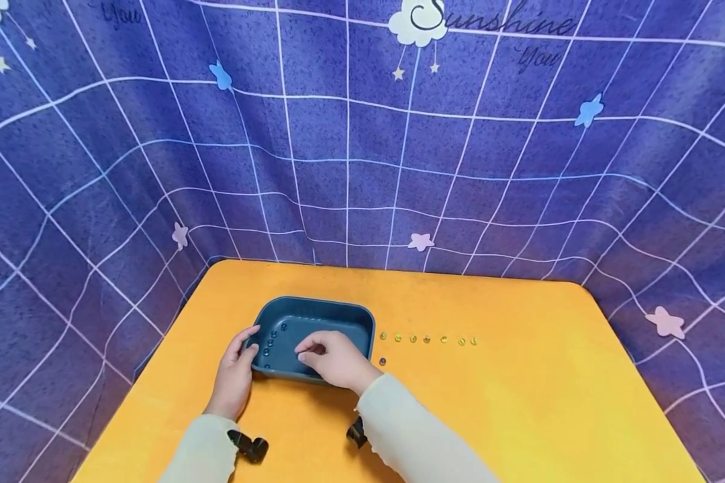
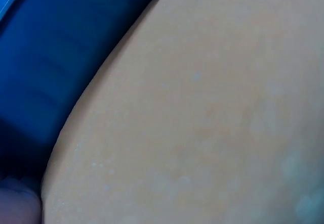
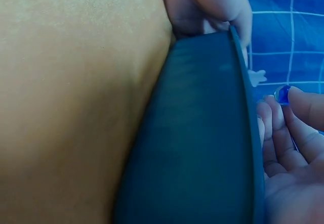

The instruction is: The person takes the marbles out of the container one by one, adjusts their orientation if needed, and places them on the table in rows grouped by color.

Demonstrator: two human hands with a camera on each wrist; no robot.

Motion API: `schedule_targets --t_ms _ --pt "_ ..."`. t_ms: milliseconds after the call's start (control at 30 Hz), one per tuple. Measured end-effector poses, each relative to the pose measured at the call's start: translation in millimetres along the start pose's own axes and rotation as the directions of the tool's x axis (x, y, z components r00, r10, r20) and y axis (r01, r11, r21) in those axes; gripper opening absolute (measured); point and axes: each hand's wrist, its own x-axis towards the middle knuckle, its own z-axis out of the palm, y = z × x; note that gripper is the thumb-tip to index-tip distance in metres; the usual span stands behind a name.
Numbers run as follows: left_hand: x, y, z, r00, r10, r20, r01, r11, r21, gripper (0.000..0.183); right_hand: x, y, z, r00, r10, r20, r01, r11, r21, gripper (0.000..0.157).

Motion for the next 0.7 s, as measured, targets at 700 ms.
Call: schedule_targets --t_ms 700 --pt "-0.5 -0.6 -2.9 1.000 -0.005 0.004 0.005 1.000 0.024 0.044 -51.7 14.6 -37.5 0.996 -0.007 -0.094 0.013 0.998 0.057 0.012"
